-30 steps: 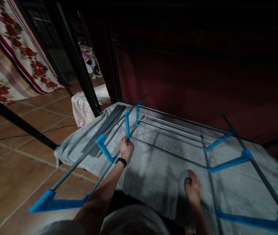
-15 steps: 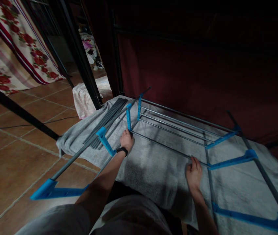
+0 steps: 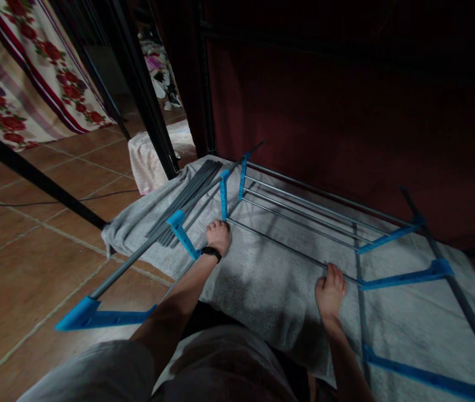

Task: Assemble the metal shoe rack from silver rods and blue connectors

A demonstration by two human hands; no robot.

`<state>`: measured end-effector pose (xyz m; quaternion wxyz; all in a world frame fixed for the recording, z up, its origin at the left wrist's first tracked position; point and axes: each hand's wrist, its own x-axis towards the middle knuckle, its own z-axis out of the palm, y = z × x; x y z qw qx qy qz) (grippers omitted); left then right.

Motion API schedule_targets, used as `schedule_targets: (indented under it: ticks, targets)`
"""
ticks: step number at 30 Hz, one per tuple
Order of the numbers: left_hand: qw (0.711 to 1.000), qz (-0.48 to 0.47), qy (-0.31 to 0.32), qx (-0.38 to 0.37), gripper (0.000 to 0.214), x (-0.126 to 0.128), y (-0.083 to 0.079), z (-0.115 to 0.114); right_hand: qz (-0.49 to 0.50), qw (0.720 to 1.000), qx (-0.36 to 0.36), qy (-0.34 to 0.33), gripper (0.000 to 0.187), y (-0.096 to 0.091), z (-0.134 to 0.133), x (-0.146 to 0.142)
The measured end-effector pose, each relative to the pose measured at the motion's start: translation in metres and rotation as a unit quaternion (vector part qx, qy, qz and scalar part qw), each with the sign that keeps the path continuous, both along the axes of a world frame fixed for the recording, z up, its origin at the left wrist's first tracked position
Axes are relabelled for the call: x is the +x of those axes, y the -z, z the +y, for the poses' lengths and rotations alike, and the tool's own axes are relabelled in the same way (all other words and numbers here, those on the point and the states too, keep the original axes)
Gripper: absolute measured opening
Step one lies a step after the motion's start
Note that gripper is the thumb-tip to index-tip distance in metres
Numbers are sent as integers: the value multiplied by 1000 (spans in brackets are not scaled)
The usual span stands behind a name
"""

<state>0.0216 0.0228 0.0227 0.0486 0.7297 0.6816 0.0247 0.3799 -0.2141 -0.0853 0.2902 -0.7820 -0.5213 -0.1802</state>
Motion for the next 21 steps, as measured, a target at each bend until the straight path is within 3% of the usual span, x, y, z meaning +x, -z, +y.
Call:
schedule_targets:
  ticks: [3, 6, 10, 13, 17, 21]
  targets:
    - [1000, -4, -1, 10, 43, 8, -18, -13, 2, 1000, 12, -3, 59, 2, 1, -1]
    - [999, -29, 31, 29, 37, 24, -49, -31, 5, 1000, 15, -2, 59, 4, 2, -1]
    - [986, -80, 104, 99, 37, 49, -120, -48, 26, 999, 28, -23, 58, 6, 4, 0]
    - [969, -122, 106, 188, 44, 64, -185, -47, 40, 998, 27, -30, 57, 7, 4, -1]
    - [964, -128, 61, 225, 50, 73, -257, -12, 50, 998, 27, -9, 57, 5, 4, -5]
    - [972, -87, 43, 215, 49, 65, -299, 52, 60, 998, 26, -15, 57, 2, 4, -6]
